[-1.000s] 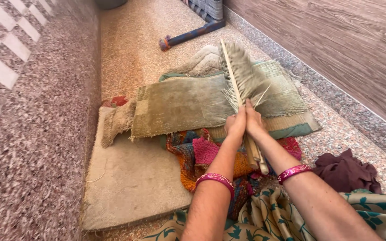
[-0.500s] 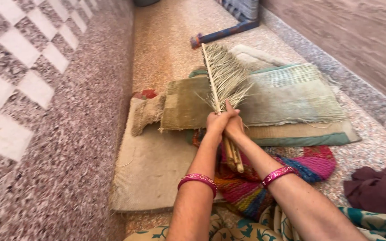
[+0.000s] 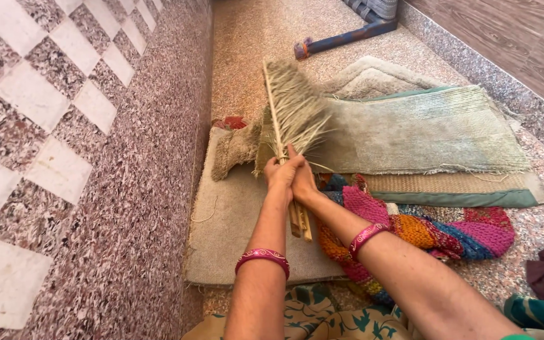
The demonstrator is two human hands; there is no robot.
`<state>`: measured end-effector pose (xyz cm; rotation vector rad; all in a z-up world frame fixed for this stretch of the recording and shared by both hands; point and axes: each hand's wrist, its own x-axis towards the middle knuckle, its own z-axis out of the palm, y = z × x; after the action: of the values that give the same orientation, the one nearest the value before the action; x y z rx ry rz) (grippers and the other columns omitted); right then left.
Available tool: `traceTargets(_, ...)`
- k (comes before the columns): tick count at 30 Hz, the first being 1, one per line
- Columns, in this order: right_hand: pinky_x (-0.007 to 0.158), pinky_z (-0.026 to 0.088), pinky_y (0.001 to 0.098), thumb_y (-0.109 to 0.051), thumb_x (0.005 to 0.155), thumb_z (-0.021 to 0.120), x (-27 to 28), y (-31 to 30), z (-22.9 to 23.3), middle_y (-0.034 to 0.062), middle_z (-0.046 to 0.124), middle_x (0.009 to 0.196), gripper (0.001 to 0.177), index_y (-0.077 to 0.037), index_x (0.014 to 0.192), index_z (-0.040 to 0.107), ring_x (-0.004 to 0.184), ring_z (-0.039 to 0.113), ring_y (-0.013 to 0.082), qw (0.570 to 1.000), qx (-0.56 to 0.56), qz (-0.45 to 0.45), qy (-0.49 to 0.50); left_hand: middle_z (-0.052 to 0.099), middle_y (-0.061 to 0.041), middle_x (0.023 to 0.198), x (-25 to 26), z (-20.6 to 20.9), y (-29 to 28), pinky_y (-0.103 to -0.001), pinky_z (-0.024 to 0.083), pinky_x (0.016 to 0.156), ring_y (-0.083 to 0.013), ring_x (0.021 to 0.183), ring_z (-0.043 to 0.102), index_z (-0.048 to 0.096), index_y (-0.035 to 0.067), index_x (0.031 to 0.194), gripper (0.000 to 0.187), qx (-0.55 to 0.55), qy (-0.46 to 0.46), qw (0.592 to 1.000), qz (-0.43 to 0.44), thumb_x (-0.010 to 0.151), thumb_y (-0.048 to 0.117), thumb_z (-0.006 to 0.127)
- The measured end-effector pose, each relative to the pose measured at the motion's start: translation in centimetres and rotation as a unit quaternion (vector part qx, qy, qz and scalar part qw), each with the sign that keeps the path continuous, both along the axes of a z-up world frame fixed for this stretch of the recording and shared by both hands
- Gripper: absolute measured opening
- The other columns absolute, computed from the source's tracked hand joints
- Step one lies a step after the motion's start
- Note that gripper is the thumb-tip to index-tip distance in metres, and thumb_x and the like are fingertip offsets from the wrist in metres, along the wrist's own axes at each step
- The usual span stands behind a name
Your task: The person cleans a rug by striking it repeatedly with a broom to remove dust. They then turn the rug over and brush the underside with the broom.
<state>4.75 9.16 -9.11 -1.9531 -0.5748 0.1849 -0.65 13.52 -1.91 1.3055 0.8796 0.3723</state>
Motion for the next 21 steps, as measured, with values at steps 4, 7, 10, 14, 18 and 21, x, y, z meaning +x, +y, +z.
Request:
traceTargets(4, 0.112, 0.045, 0.0474, -0.026, 0.1, 0.049, -2.6, 0.9, 3.8, 0.0223, 0.047, 0.15, 0.073, -0.02, 0.163, 0.014, 0.134, 0.053, 0.0361, 0.999, 0.008, 0.027, 0.027, 0.06, -0.025, 0.137, -0.4, -0.2, 2.2, -0.042, 0.056, 0.104, -0.0316, 0.119, 0.066, 0.033, 0.004, 0.155, 0.105, -0.038, -0.015, 0.999, 0.018, 0.064, 0.006, 0.085)
traceTargets(7, 0.105, 0.055, 0.0457, -0.03, 0.099, 0.045, -3.8, 2.1, 5.0, 0.0208, 0.044, 0.151, 0.073, -0.025, 0.165, 0.013, 0.13, 0.058, 0.0335, 0.994, 0.0, 0.039, 0.104, 0.06, -0.024, 0.136, -1.1, -0.1, 3.7, -0.041, 0.056, 0.103, -0.0313, 0.119, 0.067, 0.032, 0.005, 0.155, 0.104, -0.045, -0.03, 0.998, 0.026, 0.065, 0.005, 0.085)
traceTargets(10, 0.104, 0.054, 0.0453, -0.035, 0.099, 0.052, -3.7, 3.9, 3.0, 0.0218, 0.042, 0.15, 0.078, -0.028, 0.166, 0.013, 0.131, 0.055, 0.0342, 0.997, -0.034, 0.046, 0.051, 0.064, -0.023, 0.132, -2.0, -0.6, 5.3, -0.039, 0.058, 0.1, -0.03, 0.115, 0.069, 0.037, 0.003, 0.152, 0.099, -0.018, -0.031, 0.999, 0.033, 0.066, 0.007, 0.085)
traceTargets(14, 0.102, 0.053, 0.0479, -0.044, 0.099, 0.051, -4.7, 6.0, 2.3, 0.0254, 0.046, 0.147, 0.075, -0.024, 0.163, 0.016, 0.127, 0.057, 0.0391, 0.996, -0.025, 0.053, 0.064, 0.07, -0.021, 0.119, -2.7, -2.3, 8.0, -0.036, 0.062, 0.09, -0.0282, 0.103, 0.073, 0.051, 0.0, 0.14, 0.083, -0.003, -0.056, 0.998, 0.036, 0.066, 0.008, 0.085)
traceTargets(18, 0.099, 0.055, 0.0503, -0.058, 0.103, 0.039, -6.2, 6.7, 3.5, 0.0279, 0.051, 0.145, 0.068, -0.023, 0.158, 0.02, 0.122, 0.064, 0.0421, 0.982, -0.011, 0.061, 0.177, 0.075, -0.02, 0.108, -3.4, -3.1, 9.6, -0.036, 0.064, 0.08, -0.0276, 0.091, 0.076, 0.063, -0.004, 0.126, 0.065, -0.008, -0.08, 0.996, 0.039, 0.065, 0.008, 0.083)
traceTargets(21, 0.102, 0.051, 0.0492, -0.05, 0.096, 0.049, -6.8, 8.1, 2.1, 0.0253, 0.039, 0.152, 0.083, -0.042, 0.164, 0.002, 0.126, 0.057, 0.042, 0.991, -0.084, 0.09, 0.049, 0.076, -0.02, 0.107, -4.6, -3.0, 10.4, -0.037, 0.063, 0.079, -0.0278, 0.09, 0.076, 0.064, -0.005, 0.124, 0.062, 0.0, -0.078, 0.996, 0.045, 0.066, 0.007, 0.082)
